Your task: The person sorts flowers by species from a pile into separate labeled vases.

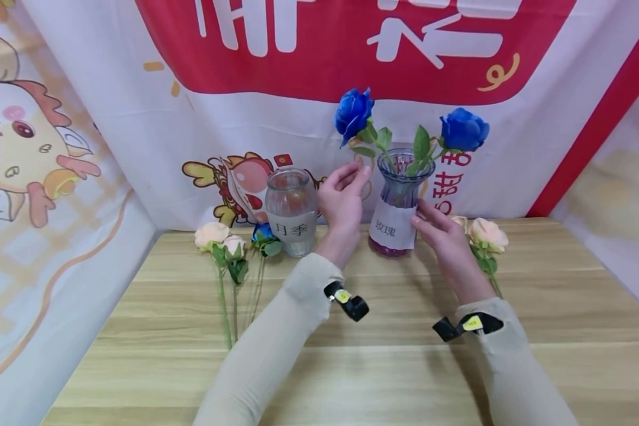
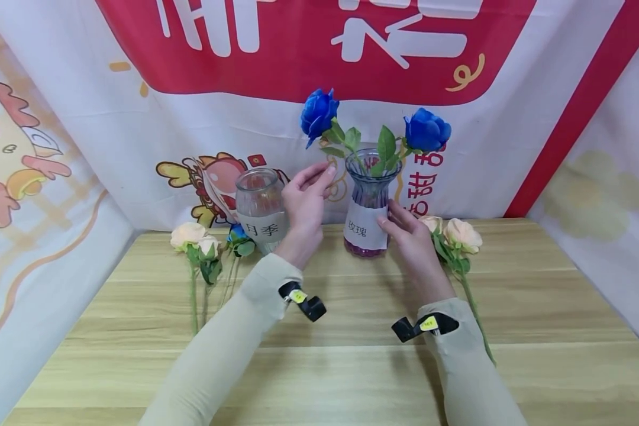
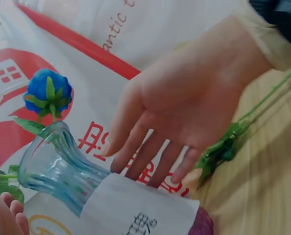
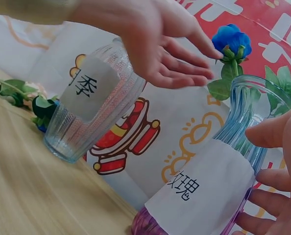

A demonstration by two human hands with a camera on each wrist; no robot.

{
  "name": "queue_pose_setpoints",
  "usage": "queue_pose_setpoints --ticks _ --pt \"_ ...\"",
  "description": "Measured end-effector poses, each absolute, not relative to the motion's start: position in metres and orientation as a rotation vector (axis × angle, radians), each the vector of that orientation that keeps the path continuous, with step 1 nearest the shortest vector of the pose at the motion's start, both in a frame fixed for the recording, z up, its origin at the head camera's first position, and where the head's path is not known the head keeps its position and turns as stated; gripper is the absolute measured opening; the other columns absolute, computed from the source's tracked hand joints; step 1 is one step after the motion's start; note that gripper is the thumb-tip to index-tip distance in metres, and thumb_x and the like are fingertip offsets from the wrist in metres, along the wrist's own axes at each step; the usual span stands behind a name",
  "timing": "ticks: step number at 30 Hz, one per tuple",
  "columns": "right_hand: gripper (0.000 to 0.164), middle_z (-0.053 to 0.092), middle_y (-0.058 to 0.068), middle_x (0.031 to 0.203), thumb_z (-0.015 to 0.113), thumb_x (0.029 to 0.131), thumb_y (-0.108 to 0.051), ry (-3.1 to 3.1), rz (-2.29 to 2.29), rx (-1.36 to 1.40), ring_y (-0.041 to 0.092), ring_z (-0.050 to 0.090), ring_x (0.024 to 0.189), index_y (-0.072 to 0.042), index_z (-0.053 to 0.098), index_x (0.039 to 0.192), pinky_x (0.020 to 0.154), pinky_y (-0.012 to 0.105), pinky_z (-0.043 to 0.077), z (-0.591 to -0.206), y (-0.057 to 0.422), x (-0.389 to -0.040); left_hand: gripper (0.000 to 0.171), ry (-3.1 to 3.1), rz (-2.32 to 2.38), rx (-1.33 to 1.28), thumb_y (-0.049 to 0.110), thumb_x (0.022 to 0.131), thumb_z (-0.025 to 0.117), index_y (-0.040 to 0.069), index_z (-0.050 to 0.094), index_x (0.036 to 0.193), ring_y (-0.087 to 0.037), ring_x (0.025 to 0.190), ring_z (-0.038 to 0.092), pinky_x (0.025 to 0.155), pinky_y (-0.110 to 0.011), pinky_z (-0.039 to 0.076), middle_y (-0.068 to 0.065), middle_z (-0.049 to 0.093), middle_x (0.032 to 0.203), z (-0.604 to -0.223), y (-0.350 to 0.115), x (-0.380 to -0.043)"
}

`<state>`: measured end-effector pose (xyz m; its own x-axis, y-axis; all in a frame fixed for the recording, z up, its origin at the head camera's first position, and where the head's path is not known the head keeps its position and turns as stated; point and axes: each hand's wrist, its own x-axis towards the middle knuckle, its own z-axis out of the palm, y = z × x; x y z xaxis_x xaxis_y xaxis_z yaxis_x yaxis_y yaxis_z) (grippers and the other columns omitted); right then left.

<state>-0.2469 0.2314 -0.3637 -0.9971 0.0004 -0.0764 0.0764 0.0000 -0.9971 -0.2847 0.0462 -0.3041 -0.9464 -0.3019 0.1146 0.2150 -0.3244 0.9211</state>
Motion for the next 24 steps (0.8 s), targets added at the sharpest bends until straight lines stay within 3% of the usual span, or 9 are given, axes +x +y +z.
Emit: queue_pose_setpoints --ticks 3,10,24 --pt "0.070 0.022 0.002 0.178 0.058 0.110 -0.030 2.180 -2.181 0.079 0.023 0.022 0.166 -0.019 0.023 0.170 0.137 0.047 0.020 -0.365 0.231 -0.247 0.032 -1.589 -2.355 0.044 0.004 0.091 0.082 0.002 0.075 0.122 -0.008 0.093 0.073 0.079 -0.019 0.061 -0.012 0.080 0.111 -0.309 0.030 -0.274" --pt "0.070 0.022 0.004 0.178 0.057 0.110 -0.028 2.180 -2.198 0.059 0.023 0.023 0.165 -0.016 0.022 0.169 0.137 0.046 0.021 -0.364 0.232 -0.247 0.033 -1.618 -2.360 0.005 0.009 0.093 0.082 0.011 0.074 0.125 -0.011 0.102 0.075 0.093 -0.029 0.064 -0.010 0.080 0.116 -0.315 -0.010 -0.248" --pt "0.071 0.022 0.006 0.178 0.059 0.110 -0.027 2.173 -2.215 0.055 0.024 0.023 0.165 -0.014 0.023 0.169 0.137 0.045 0.021 -0.364 0.231 -0.245 0.043 -1.882 -2.176 0.036 0.008 0.093 0.081 0.009 0.071 0.134 -0.013 0.112 0.073 0.101 -0.021 0.060 -0.012 0.075 0.131 -0.342 -0.090 -0.214"
